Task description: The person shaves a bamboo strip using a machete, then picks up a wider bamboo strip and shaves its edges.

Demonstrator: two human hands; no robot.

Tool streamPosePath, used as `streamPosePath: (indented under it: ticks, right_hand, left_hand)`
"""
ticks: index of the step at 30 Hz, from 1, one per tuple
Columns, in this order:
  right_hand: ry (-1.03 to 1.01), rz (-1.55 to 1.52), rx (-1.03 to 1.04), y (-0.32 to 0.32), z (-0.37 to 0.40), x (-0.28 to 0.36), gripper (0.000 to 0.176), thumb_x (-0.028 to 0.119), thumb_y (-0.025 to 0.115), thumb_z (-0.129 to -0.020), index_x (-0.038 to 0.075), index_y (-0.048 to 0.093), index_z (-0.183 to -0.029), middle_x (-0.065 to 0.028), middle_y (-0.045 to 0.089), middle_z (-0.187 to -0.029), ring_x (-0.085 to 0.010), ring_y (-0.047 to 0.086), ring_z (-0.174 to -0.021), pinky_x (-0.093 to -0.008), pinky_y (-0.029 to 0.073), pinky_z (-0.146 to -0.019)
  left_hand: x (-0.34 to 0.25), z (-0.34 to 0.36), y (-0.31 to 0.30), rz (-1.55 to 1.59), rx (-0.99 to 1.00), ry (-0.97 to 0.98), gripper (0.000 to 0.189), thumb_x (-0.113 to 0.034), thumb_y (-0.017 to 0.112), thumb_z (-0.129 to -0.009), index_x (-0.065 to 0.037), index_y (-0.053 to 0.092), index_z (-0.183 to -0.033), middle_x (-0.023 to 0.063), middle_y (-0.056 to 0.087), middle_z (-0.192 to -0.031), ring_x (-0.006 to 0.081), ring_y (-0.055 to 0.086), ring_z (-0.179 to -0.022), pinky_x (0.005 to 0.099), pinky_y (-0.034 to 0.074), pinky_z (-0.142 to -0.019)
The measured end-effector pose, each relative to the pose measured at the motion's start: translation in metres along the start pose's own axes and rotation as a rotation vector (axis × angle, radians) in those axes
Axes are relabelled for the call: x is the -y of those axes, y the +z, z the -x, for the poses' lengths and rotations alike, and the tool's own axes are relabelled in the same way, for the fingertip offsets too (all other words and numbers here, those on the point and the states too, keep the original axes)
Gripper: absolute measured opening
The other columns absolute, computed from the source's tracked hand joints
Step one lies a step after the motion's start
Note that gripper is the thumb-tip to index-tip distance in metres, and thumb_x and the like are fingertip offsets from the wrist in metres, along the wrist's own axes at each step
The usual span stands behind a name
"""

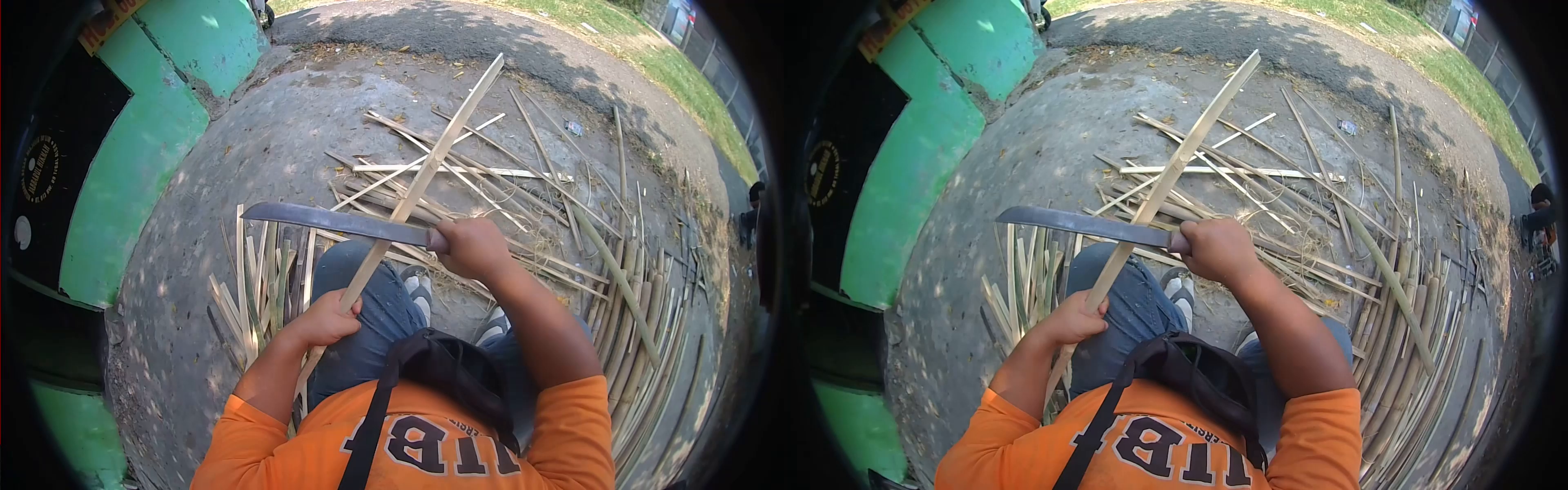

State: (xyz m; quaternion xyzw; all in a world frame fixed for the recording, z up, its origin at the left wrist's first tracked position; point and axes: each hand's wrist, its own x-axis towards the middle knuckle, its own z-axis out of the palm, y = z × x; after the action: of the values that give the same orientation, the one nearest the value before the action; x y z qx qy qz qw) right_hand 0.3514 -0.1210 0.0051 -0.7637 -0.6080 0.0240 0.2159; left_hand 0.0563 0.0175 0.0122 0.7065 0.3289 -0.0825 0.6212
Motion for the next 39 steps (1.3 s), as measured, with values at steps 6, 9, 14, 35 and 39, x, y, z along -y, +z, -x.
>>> streamPosePath:
  ticks: [6,9,14,35,39]
  right_hand:
    - [-0.149,0.064,0.043,0.003,0.002,0.029,0.015,0.026,0.071,-0.077,0.013,0.067,-0.081,-0.0112,0.070,-0.071,-0.0350,0.071,-0.071,-0.0469,0.054,-0.067]
    - [-0.038,0.120,-0.197,0.006,-0.007,-0.022,0.014,0.025,0.069,-0.082,0.011,0.066,-0.080,-0.0139,0.070,-0.072,-0.0370,0.070,-0.071,-0.0483,0.054,-0.069]
    - [0.130,0.097,-0.162,0.005,-0.003,-0.058,0.020,0.030,0.069,-0.085,0.010,0.067,-0.086,-0.0170,0.070,-0.076,-0.0404,0.070,-0.075,-0.0523,0.056,-0.071]
    - [0.236,-0.010,-0.167,-0.008,-0.002,-0.050,0.014,0.024,0.067,-0.084,0.010,0.068,-0.084,-0.0182,0.070,-0.078,-0.0429,0.067,-0.076,-0.0530,0.054,-0.072]
    - [0.164,0.002,-0.143,-0.007,0.000,-0.031,0.013,0.024,0.069,-0.083,0.011,0.068,-0.085,-0.0173,0.069,-0.077,-0.0413,0.068,-0.076,-0.0519,0.054,-0.069]
  left_hand:
    - [0.003,0.001,-0.002,-0.086,-0.008,0.019,0.020,-0.006,0.069,-0.075,-0.009,0.055,-0.089,-0.0036,0.051,-0.077,0.0094,0.048,-0.069,0.0283,0.040,-0.062]
    - [0.007,0.002,-0.003,-0.048,0.009,0.035,0.020,-0.006,0.069,-0.075,-0.009,0.055,-0.089,-0.0036,0.052,-0.077,0.0091,0.048,-0.069,0.0281,0.041,-0.062]
    - [0.002,-0.001,-0.006,-0.019,0.048,-0.005,0.020,-0.006,0.069,-0.076,-0.009,0.055,-0.091,-0.0041,0.053,-0.077,0.0082,0.048,-0.068,0.0268,0.041,-0.061]
    - [0.003,-0.001,-0.002,-0.099,0.001,0.048,0.023,-0.004,0.071,-0.076,-0.011,0.054,-0.088,-0.0052,0.049,-0.077,0.0074,0.046,-0.068,0.0270,0.038,-0.060]
    - [-0.003,0.002,-0.002,-0.053,0.010,-0.015,0.023,-0.005,0.072,-0.076,-0.011,0.053,-0.088,-0.0051,0.050,-0.077,0.0072,0.046,-0.068,0.0272,0.038,-0.060]
